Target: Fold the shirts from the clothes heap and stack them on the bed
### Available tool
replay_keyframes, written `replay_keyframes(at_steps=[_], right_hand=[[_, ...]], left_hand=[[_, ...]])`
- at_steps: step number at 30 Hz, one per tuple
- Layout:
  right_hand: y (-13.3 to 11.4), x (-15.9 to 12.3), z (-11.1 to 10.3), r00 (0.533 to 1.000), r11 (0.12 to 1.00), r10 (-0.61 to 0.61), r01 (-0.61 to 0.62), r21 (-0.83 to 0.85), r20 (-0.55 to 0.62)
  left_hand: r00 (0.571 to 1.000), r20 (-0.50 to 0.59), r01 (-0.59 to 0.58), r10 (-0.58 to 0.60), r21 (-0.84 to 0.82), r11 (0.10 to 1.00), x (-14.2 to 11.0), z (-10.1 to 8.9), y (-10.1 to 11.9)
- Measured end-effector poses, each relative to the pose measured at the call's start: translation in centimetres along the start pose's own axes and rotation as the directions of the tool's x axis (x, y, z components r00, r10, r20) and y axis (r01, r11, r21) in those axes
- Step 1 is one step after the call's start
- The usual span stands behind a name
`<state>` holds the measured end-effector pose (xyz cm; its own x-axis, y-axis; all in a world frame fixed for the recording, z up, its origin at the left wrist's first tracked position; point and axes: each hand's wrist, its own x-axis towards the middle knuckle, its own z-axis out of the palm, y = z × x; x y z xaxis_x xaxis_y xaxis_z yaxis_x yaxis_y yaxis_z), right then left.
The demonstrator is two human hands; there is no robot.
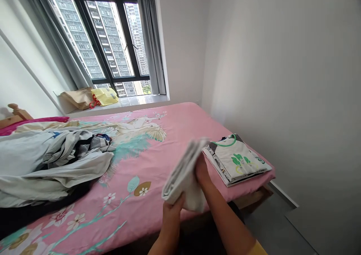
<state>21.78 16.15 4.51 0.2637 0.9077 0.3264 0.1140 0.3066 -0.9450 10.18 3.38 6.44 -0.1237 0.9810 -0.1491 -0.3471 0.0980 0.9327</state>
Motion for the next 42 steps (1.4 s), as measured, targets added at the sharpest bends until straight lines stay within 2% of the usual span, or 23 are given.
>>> replay_keyframes(at_steps=[1,3,5,8,11,14,16,19,22,24,26,28,34,38,42], right_hand=[[0.3,0.4,0.9,0.999,0.992,0.025,-0.022,-0.121,0.030],[1.6,0.3,2.7,0.988,0.927,0.113,-0.068,-0.368,0.103],[4.0,-1.0,3.3,0.975,0.855,0.173,-0.078,-0.512,0.140],[8.3,-4.0,1.2,0.988,0.800,0.113,-0.025,-0.599,0.109],[11.1,-6.8,-3.1,0.996,0.836,0.077,-0.039,-0.548,0.047],[11.3,-8.5,-6.2,0.982,0.845,0.185,-0.134,-0.518,0.047],[10.5,-8.8,-6.8,0.954,0.820,0.284,-0.189,-0.540,0.096],[9.2,-8.5,-6.4,0.892,0.792,0.402,-0.226,-0.567,0.206],[8.8,-7.7,-5.7,0.847,0.795,0.455,-0.248,-0.554,0.274],[8.8,-7.1,-5.4,0.849,0.817,0.452,-0.271,-0.509,0.272],[8.9,-6.4,-5.2,0.861,0.861,0.432,-0.305,-0.406,0.269],[8.9,-5.4,-4.7,0.867,0.896,0.413,-0.331,-0.296,0.279],[9.6,-2.7,-3.1,0.875,0.912,0.402,-0.359,-0.197,0.269],[10.1,-1.9,-2.6,0.858,0.898,0.438,-0.409,-0.161,0.268],[10.0,-1.5,-2.5,0.813,0.865,0.500,-0.485,-0.128,0.298]], left_hand=[[0.990,-0.116,0.064,-0.083,-0.162,0.985,0.6,-0.7,-1.5],[0.939,-0.228,0.157,-0.256,-0.379,0.912,1.3,-2.3,-4.4],[0.894,-0.236,0.242,-0.380,-0.459,0.855,1.5,-3.8,-6.8],[0.871,-0.173,0.333,-0.461,-0.481,0.811,1.2,-6.2,-8.3],[0.868,-0.179,0.345,-0.464,-0.455,0.821,1.3,-8.4,-7.6],[0.885,-0.201,0.337,-0.419,-0.343,0.877,2.4,-10.3,-6.4],[0.892,-0.185,0.370,-0.412,-0.224,0.902,3.1,-11.1,-6.1],[0.888,-0.187,0.415,-0.420,-0.064,0.907,3.4,-11.7,-6.3],[0.873,-0.214,0.466,-0.439,0.098,0.879,3.3,-12.5,-6.2],[0.915,-0.231,0.387,-0.332,0.265,0.883,3.7,-13.1,-5.6],[0.965,-0.209,0.234,-0.159,0.413,0.880,4.8,-13.6,-4.6],[0.981,-0.178,0.152,-0.074,0.476,0.866,6.5,-13.7,-3.6],[0.967,-0.164,0.251,-0.197,0.449,0.858,11.5,-12.9,-2.6],[0.960,-0.125,0.281,-0.252,0.380,0.882,12.7,-13.2,-2.8],[0.947,-0.065,0.317,-0.313,0.310,0.896,13.0,-13.9,-2.9]])
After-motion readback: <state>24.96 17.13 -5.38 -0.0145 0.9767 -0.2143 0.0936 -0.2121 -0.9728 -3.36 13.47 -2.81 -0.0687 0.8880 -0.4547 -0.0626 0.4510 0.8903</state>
